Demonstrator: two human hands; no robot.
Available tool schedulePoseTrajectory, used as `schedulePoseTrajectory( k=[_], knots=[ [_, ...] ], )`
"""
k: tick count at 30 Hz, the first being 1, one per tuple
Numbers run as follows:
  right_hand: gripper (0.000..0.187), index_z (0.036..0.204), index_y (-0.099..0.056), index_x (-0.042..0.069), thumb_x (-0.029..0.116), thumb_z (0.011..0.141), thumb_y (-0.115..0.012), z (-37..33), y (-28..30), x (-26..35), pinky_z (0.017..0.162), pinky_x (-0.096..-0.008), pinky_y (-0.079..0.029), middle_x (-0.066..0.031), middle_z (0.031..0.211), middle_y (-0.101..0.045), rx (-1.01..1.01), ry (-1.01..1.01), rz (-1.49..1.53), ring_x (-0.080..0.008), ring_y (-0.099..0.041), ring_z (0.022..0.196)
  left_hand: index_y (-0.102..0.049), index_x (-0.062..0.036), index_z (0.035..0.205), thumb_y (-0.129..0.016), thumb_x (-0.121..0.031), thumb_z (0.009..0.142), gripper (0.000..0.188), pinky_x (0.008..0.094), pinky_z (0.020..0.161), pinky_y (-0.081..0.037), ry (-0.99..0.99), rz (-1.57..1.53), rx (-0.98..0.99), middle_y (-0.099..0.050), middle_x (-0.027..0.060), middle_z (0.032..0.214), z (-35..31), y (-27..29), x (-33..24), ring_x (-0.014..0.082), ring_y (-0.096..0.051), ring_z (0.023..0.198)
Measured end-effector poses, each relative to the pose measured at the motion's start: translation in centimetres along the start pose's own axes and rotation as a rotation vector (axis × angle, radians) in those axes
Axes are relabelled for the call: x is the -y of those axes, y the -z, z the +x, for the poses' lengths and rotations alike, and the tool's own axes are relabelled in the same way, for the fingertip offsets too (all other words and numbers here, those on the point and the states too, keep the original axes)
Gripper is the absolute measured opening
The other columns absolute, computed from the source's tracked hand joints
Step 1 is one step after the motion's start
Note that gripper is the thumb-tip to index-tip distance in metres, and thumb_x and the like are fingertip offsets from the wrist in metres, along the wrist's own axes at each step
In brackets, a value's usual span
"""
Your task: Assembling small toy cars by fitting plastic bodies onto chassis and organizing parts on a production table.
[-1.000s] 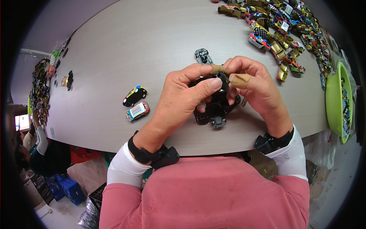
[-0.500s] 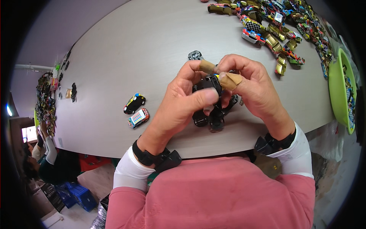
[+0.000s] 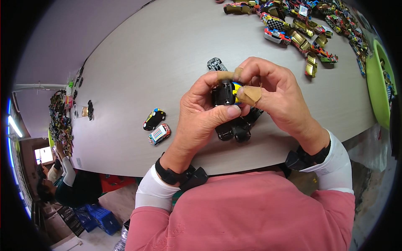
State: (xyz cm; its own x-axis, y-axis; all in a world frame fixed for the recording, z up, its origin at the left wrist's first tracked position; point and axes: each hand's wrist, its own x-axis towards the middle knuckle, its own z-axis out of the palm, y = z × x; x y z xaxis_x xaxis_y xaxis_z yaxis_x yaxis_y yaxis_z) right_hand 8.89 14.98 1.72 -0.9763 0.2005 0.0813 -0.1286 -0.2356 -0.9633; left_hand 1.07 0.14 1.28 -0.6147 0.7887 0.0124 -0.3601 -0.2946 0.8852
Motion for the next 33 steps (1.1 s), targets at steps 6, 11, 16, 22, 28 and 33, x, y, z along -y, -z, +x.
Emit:
schedulePoseTrajectory(
  k=[6,11,16,22,28,33],
  knots=[
    [0.009,0.085,-0.055,0.002,0.006,0.08,-0.062,0.0,-0.6,0.1,0.052,-0.0181,-0.046,0.0002,0.071,-0.055,-0.067,-0.002,0.056,-0.003,-0.054,0.059,-0.052,-0.0005,0.118,-0.069,-0.005,0.077,0.044,0.0323,0.077,-0.052,-0.032,-0.027,0.052,-0.061,0.01,0.095,0.1,0.5,0.4,0.0177,-0.062,0.084],
    [0.008,0.085,-0.056,0.002,0.006,0.081,-0.062,0.0,-0.3,0.2,0.051,-0.0181,-0.045,-0.0001,0.07,-0.057,-0.044,-0.014,-0.016,-0.0033,-0.054,0.058,-0.052,-0.0007,0.118,-0.07,-0.006,0.077,0.046,0.033,0.076,-0.052,-0.029,-0.047,0.07,-0.062,0.0105,0.095,0.1,0.5,0.4,0.0185,-0.063,0.081],
    [0.01,0.088,-0.054,0.0,0.003,0.082,-0.062,0.0,0.1,0.5,0.056,-0.0208,-0.048,-0.0038,0.093,-0.051,0.009,-0.062,-0.027,-0.007,-0.053,0.071,-0.052,-0.0004,0.119,-0.07,-0.004,0.078,0.045,0.0319,0.073,-0.053,-0.013,-0.097,0.029,-0.063,0.0106,0.093,0.0,0.3,0.3,0.0186,-0.063,0.078],
    [0.007,0.085,-0.053,0.0,0.003,0.083,-0.059,0.0,-0.1,0.3,0.055,-0.0205,-0.047,-0.005,0.094,-0.05,0.009,-0.11,-0.028,-0.0071,-0.053,0.071,-0.052,0.0013,0.119,-0.07,0.0,0.076,0.046,0.0312,0.074,-0.053,-0.001,-0.051,0.026,-0.063,0.0091,0.092,0.0,0.2,0.2,0.0174,-0.063,0.078],
    [0.006,0.083,-0.055,0.002,0.005,0.081,-0.059,0.0,-0.4,-0.3,0.049,-0.0182,-0.045,0.0015,0.068,-0.055,-0.067,0.012,-0.093,-0.0019,-0.052,0.057,-0.053,0.0014,0.12,-0.07,0.001,0.076,0.047,0.0294,0.076,-0.052,-0.017,-0.063,0.0,-0.063,0.009,0.093,-0.1,0.2,0.5,0.016,-0.063,0.08],
    [0.006,0.085,-0.054,0.001,0.003,0.08,-0.057,0.0,-0.3,-0.2,0.052,-0.0188,-0.046,0.0009,0.072,-0.055,-0.064,0.013,-0.136,-0.0024,-0.053,0.06,-0.054,0.002,0.118,-0.07,0.002,0.075,0.046,0.0288,0.076,-0.052,-0.047,0.01,-0.058,-0.064,0.0088,0.091,-0.1,0.1,0.6,0.0155,-0.063,0.079]
  ],
)
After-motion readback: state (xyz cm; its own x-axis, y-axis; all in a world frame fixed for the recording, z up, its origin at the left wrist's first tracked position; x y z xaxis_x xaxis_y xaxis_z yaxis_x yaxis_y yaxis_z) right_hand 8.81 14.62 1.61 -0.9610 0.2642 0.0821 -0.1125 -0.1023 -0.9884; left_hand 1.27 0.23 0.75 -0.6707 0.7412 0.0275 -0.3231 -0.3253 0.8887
